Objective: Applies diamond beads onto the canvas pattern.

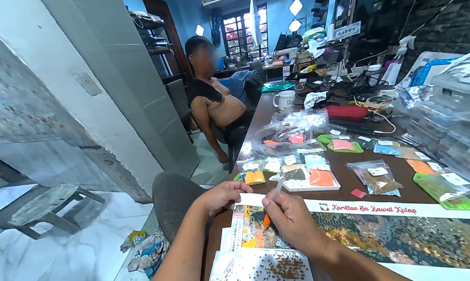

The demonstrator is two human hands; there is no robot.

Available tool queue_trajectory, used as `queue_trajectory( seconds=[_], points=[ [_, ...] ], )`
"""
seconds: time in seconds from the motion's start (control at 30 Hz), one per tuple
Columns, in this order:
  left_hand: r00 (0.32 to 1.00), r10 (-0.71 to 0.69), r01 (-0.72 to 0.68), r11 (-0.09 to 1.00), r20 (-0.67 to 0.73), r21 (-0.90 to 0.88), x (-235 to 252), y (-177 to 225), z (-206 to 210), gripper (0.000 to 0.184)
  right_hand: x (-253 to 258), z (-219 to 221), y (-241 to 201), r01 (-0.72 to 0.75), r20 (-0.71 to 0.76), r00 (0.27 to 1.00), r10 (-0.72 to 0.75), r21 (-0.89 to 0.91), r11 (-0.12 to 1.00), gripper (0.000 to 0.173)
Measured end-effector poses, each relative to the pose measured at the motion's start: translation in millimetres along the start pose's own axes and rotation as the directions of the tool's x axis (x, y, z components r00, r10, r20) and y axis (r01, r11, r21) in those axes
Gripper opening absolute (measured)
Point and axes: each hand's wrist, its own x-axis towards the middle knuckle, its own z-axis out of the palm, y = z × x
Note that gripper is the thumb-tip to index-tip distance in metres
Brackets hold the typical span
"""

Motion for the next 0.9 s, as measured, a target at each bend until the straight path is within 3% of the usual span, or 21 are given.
queue_trajectory(
  seconds=[0.5, 0.9],
  points=[
    [1.0, -0.005, 0.005, 1.0, 0.01, 0.015, 1.3, -1.5, -0.7, 0.029, -3.7, 2.3, 3.9, 0.167, 0.102, 0.982, -0.16, -0.064, 0.984, 0.036],
    [1.0, -0.012, 0.012, 1.0, 0.006, 0.026, 1.0, -0.1, 0.5, 0.028, -3.8, 3.2, 5.4, 0.193, 0.109, 0.977, -0.184, -0.082, 0.978, 0.036]
  ],
)
